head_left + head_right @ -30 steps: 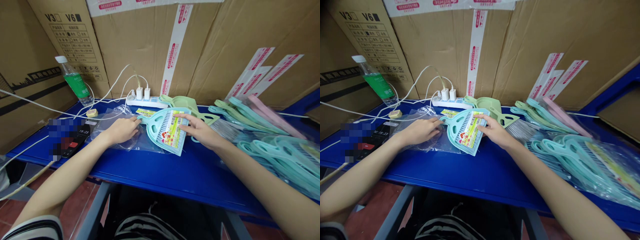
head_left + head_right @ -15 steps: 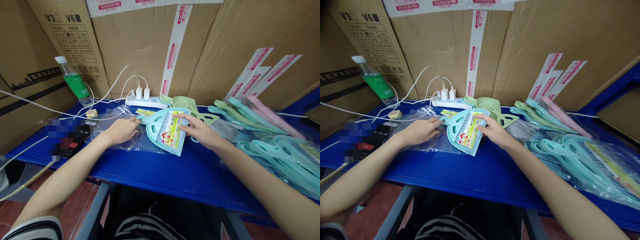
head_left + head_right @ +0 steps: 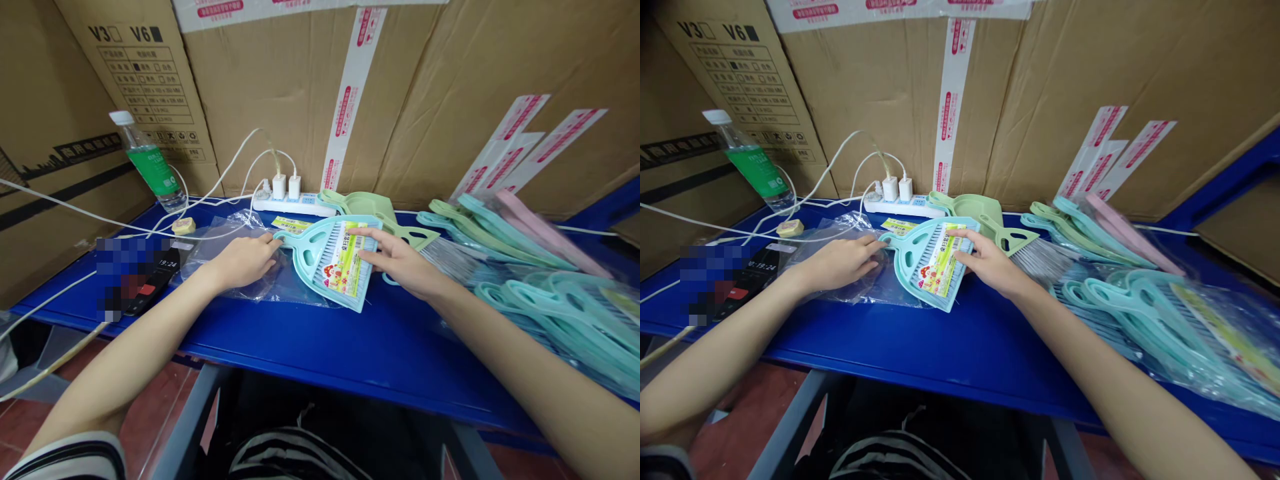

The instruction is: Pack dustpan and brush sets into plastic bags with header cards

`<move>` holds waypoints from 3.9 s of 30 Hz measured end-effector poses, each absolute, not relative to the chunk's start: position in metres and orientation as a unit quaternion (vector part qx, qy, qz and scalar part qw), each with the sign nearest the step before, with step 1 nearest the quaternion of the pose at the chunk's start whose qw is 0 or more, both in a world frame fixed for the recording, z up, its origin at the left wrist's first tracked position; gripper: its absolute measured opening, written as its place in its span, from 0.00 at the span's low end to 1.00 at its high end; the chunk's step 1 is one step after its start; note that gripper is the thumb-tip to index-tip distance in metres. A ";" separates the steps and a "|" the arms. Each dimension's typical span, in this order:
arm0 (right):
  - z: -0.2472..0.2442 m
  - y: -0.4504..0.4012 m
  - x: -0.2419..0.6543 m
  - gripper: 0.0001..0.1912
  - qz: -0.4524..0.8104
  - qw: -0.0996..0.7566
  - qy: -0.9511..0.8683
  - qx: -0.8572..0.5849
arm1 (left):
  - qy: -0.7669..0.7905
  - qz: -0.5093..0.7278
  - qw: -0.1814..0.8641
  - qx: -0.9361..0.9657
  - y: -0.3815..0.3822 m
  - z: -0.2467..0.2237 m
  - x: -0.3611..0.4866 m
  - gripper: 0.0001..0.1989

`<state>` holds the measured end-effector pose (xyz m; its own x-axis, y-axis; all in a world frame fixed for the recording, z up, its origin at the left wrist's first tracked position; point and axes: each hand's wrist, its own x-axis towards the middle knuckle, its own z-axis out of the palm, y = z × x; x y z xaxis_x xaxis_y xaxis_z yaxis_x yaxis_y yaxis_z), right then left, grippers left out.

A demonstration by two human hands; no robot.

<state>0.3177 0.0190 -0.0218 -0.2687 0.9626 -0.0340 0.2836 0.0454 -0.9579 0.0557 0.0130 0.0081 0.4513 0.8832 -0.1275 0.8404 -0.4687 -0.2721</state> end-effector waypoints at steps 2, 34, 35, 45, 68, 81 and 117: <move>-0.022 0.019 0.318 0.22 0.483 0.349 -0.639 -0.487 | -0.508 0.124 0.088 -0.848 0.013 0.008 0.055 0.21; -0.023 0.019 0.318 0.23 0.501 0.336 -0.646 -0.468 | -0.521 0.142 0.092 -0.836 0.011 0.008 0.057 0.22; -0.023 0.019 0.318 0.22 0.502 0.336 -0.644 -0.469 | -0.523 0.143 0.092 -0.835 0.011 0.009 0.057 0.22; -0.024 0.018 0.318 0.22 0.498 0.335 -0.649 -0.468 | -0.518 0.151 0.106 -0.836 0.012 0.008 0.057 0.22; -0.029 0.020 0.319 0.22 0.493 0.307 -0.677 -0.451 | -0.519 0.166 0.107 -0.832 0.010 0.007 0.057 0.22; -0.031 0.018 0.317 0.24 0.480 0.297 -0.697 -0.442 | -0.515 0.171 0.107 -0.833 0.008 0.007 0.056 0.23; -0.030 0.023 0.319 0.25 0.527 0.427 -0.575 -0.457 | -0.577 0.132 0.154 -0.791 0.009 0.008 0.058 0.17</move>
<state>0.3192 0.0233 -0.0299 -0.2179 0.9759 0.0093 0.0751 0.0262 -0.9968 0.0580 0.0094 0.0084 0.2989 0.9538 -0.0310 0.8723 -0.2862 -0.3963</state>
